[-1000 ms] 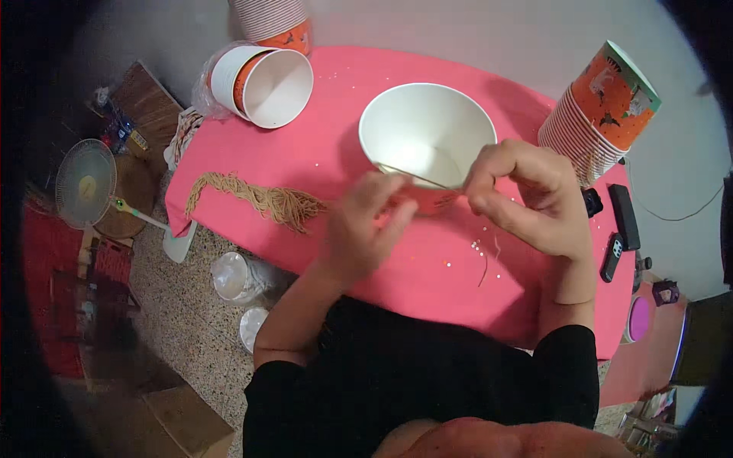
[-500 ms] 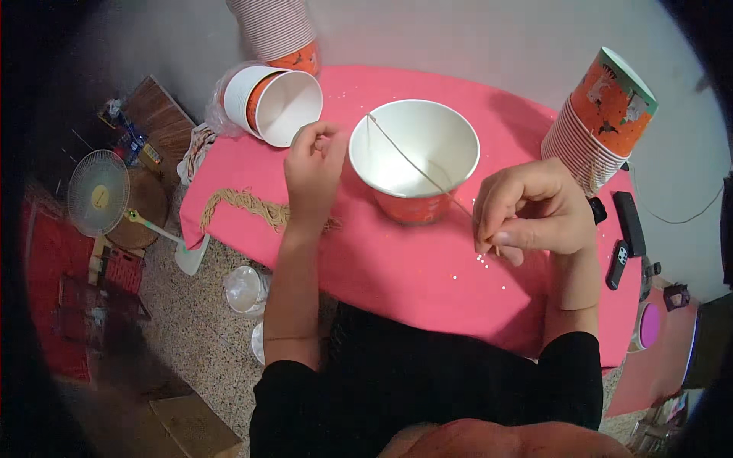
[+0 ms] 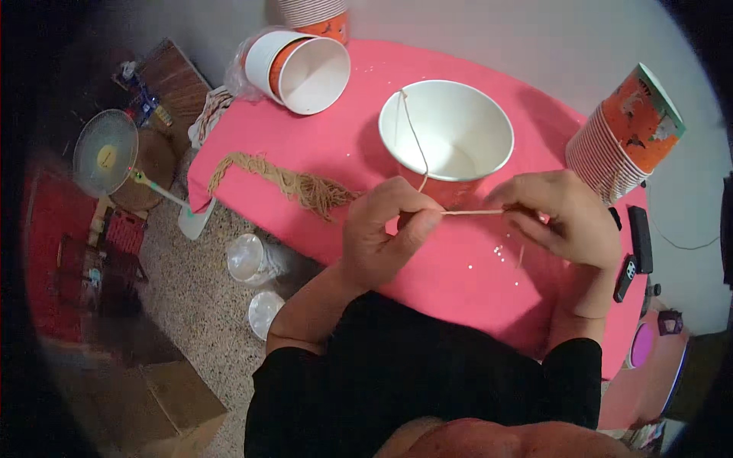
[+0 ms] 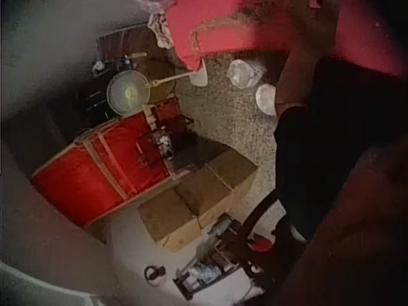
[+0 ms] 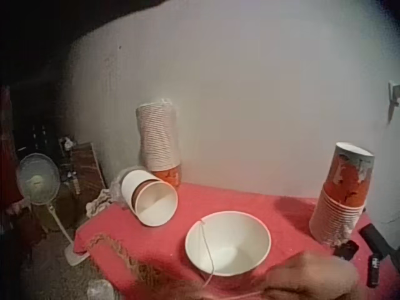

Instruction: Wrapping rubber bands around the rims of paper buckets for packaging or assembly.

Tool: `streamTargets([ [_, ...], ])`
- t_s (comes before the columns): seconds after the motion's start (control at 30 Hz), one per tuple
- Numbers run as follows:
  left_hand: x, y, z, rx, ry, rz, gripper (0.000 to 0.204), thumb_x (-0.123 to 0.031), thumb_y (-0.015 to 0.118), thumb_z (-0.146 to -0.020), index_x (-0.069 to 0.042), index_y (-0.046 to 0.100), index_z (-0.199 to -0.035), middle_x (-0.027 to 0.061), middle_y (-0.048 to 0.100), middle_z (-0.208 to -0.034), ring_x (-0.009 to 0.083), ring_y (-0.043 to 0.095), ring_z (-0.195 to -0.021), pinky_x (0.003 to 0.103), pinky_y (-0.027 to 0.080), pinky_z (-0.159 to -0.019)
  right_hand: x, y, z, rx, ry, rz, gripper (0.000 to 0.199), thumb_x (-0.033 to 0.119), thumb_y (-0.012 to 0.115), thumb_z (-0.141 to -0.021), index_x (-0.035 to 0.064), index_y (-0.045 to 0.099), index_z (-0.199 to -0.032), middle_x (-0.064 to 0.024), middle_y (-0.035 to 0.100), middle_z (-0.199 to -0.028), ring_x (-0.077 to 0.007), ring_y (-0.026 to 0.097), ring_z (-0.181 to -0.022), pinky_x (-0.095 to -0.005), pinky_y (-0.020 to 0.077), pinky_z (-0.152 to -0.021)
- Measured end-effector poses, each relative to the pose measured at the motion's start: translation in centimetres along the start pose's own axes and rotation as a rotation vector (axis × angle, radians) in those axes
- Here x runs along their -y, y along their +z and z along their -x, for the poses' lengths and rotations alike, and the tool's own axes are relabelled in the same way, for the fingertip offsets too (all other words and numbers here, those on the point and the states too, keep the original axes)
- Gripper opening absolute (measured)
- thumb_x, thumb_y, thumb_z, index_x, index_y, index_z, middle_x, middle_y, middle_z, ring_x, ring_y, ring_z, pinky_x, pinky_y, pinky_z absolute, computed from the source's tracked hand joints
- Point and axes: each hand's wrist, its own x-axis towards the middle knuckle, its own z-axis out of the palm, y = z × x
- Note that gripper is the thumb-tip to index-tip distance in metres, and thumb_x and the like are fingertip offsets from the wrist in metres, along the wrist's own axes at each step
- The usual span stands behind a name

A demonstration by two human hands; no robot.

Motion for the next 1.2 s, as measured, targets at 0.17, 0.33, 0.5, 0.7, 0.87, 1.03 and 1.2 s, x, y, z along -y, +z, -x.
streamTargets([
  [0.17, -0.1, -0.3, 1.0, -0.055, -0.026, -0.011, 0.002, -0.003, 0.062, -0.085, -0.001, 0.063, -0.084, 0.0042, 0.055, -0.07, 0.0126, 0.05, -0.061, 0.027, 0.04, -0.056, -0.9, -0.7, -0.2, -0.052, 0.096, 0.016, 0.017, -0.003, 0.062, -0.075, -0.0004, 0.061, -0.092, -0.0157, 0.062, -0.082, -0.0329, 0.062, -0.073, -0.0368, 0.0493, -0.063],
  [0.33, 0.5, -0.7, 1.6, -0.065, -0.039, -0.021, 0.002, -0.003, 0.062, -0.085, -0.001, 0.062, -0.085, 0.0047, 0.055, -0.071, 0.0125, 0.05, -0.06, 0.027, 0.04, -0.055, -2.3, -1.2, 0.2, -0.123, 0.179, 0.2, 0.016, -0.003, 0.063, -0.075, -0.0012, 0.059, -0.09, -0.015, 0.06, -0.078, -0.0296, 0.06, -0.067, -0.035, 0.048, -0.06],
  [0.5, 1.1, 0.2, 2.8, -0.026, -0.189, 0.01, 0.003, -0.003, 0.063, -0.085, 0.0, 0.062, -0.085, 0.0057, 0.055, -0.071, 0.0127, 0.051, -0.059, 0.027, 0.041, -0.054, -2.5, -1.3, 0.3, -0.219, 0.171, 0.156, 0.01, -0.003, 0.062, -0.077, -0.003, 0.058, -0.087, -0.0125, 0.056, -0.072, -0.0211, 0.055, -0.06, -0.0307, 0.0451, -0.057],
  [0.7, 2.2, 1.7, 4.0, 0.001, -0.25, 0.007, 0.003, -0.002, 0.064, -0.084, 0.001, 0.063, -0.084, 0.007, 0.058, -0.072, 0.0129, 0.056, -0.062, 0.027, 0.044, -0.056, -2.1, -1.5, 0.3, -0.219, 0.241, 0.167, 0.012, 0.001, 0.067, -0.078, -0.0032, 0.057, -0.082, -0.012, 0.054, -0.069, -0.0197, 0.053, -0.059, -0.0311, 0.0434, -0.056],
  [0.87, 2.6, 0.8, 3.8, -0.053, -0.304, -0.008, 0.005, -0.004, 0.064, -0.084, 0.001, 0.063, -0.084, 0.0066, 0.06, -0.074, 0.011, 0.056, -0.063, 0.026, 0.045, -0.056, -2.3, -1.5, -0.1, -0.192, 0.244, 0.214, 0.016, 0.006, 0.069, -0.079, -0.0029, 0.056, -0.079, -0.0127, 0.055, -0.068, -0.0228, 0.055, -0.058, -0.0325, 0.0438, -0.055],
  [1.03, 3.1, 0.3, 3.1, -0.178, -0.367, -0.014, 0.004, -0.003, 0.062, -0.086, 0.0, 0.063, -0.084, 0.0029, 0.058, -0.071, 0.008, 0.054, -0.063, 0.024, 0.043, -0.057, -2.2, -1.9, 0.4, -0.129, 0.252, 0.222, 0.015, 0.007, 0.068, -0.08, -0.0025, 0.056, -0.08, -0.0135, 0.057, -0.07, -0.0269, 0.057, -0.061, -0.034, 0.045, -0.056],
  [1.2, 3.9, -0.6, 3.6, -0.279, -0.398, -0.015, 0.003, -0.003, 0.062, -0.087, -0.001, 0.063, -0.085, -0.0011, 0.057, -0.071, 0.0047, 0.051, -0.064, 0.022, 0.043, -0.06, -2.4, -1.2, 0.0, -0.146, 0.112, 0.11, 0.01, 0.002, 0.064, -0.08, -0.0026, 0.057, -0.085, -0.0138, 0.059, -0.074, -0.0283, 0.059, -0.066, -0.0347, 0.047, -0.059],
])
